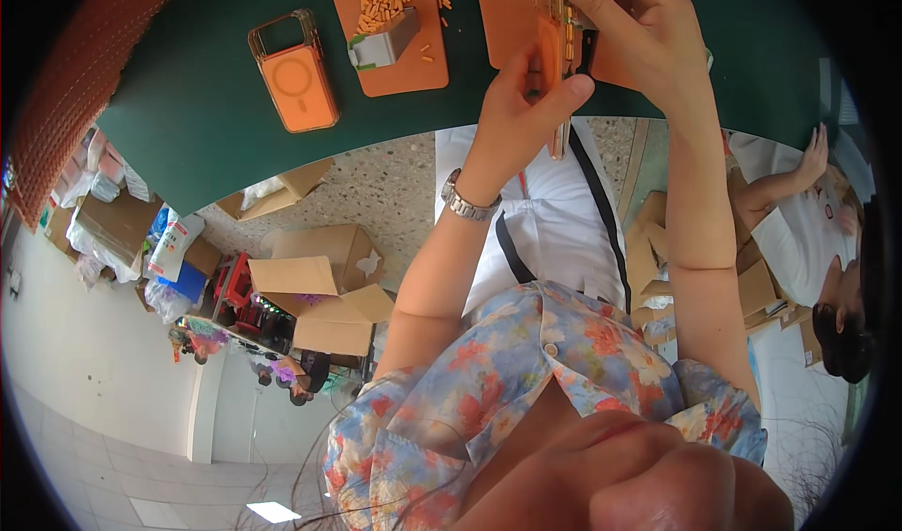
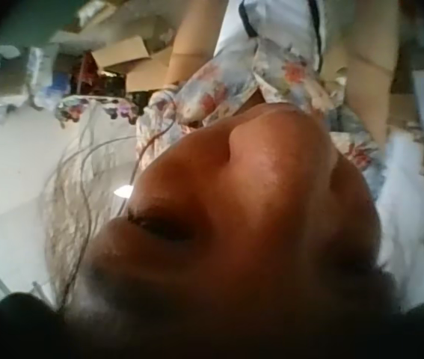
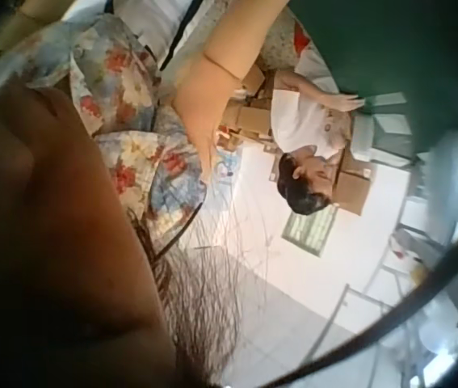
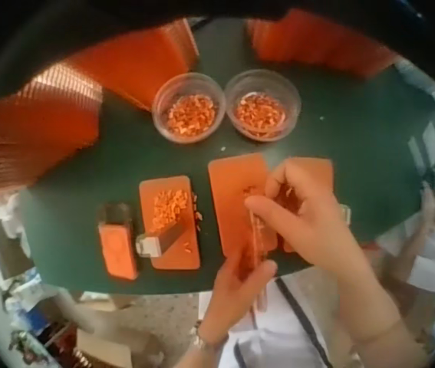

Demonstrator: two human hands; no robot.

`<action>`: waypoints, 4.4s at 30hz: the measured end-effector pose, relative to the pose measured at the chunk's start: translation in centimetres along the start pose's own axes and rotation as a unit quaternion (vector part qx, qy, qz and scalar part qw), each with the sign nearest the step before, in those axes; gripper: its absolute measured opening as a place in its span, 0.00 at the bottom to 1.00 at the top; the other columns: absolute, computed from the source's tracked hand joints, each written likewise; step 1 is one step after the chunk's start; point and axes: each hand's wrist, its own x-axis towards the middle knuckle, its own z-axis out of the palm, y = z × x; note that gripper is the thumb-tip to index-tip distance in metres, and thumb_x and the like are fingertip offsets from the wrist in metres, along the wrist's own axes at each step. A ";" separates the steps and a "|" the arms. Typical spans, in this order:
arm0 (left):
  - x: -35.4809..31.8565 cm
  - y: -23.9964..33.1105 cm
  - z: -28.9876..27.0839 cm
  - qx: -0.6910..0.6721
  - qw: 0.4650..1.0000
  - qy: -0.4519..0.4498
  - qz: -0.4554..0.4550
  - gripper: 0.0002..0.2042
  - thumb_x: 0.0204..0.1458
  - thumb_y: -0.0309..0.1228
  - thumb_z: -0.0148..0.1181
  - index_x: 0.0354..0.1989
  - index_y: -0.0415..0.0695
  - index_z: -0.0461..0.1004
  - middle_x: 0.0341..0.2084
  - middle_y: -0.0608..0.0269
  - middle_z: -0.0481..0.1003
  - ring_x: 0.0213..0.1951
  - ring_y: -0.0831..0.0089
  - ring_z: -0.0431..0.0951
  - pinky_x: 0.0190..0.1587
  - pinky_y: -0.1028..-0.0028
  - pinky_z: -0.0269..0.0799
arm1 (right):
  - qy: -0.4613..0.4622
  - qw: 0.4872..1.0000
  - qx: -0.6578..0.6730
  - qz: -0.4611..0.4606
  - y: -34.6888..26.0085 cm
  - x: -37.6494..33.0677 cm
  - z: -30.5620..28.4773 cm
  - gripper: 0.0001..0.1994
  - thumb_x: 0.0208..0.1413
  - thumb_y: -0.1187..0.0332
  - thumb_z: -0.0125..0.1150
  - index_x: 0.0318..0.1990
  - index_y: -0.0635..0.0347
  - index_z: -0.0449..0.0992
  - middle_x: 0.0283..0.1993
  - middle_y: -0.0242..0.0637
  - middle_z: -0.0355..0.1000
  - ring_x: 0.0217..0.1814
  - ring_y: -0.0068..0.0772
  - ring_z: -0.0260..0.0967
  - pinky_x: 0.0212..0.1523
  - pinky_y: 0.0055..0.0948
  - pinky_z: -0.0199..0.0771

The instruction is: The person picks up phone cases and installs small button components into each case using fixtures on the table.

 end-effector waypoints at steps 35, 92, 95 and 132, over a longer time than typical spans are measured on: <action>-7.0 -5.7 0.5 -0.525 0.739 -0.344 -0.244 0.57 0.36 0.76 0.53 0.65 0.36 0.57 0.54 0.29 0.66 0.40 0.40 0.76 0.36 0.53 0.75 | -0.016 0.844 0.535 -0.034 9.1 -9.3 2.1 0.24 0.62 0.55 0.49 0.57 0.66 0.64 0.50 0.47 0.67 0.49 0.37 0.68 0.52 0.36 0.68; -2.7 -5.6 1.8 0.182 0.966 -0.173 -0.068 0.39 0.48 0.37 0.66 0.68 0.39 0.54 0.58 0.59 0.64 0.50 0.69 0.72 0.53 0.68 0.71 | 0.105 0.967 0.224 -0.057 6.2 -4.5 -8.4 0.04 0.59 0.74 0.58 0.34 0.65 0.73 0.31 0.28 0.72 0.33 0.16 0.66 0.37 0.16 0.66; -2.7 -5.7 2.0 0.182 0.966 -0.177 -0.058 0.39 0.48 0.37 0.67 0.68 0.40 0.54 0.58 0.60 0.65 0.50 0.70 0.71 0.53 0.69 0.70 | 0.087 0.977 0.192 -0.030 5.7 -4.8 -8.1 0.03 0.59 0.74 0.58 0.35 0.65 0.72 0.31 0.28 0.71 0.32 0.15 0.66 0.34 0.16 0.65; 2.3 -2.8 6.6 0.049 0.990 -0.133 -0.020 0.32 0.43 0.37 0.73 0.54 0.35 0.66 0.40 0.59 0.72 0.39 0.75 0.75 0.41 0.74 0.74 | 0.031 0.961 0.167 -0.217 10.2 1.1 -7.4 0.12 0.59 0.73 0.56 0.49 0.66 0.74 0.55 0.38 0.69 0.54 0.28 0.66 0.56 0.26 0.64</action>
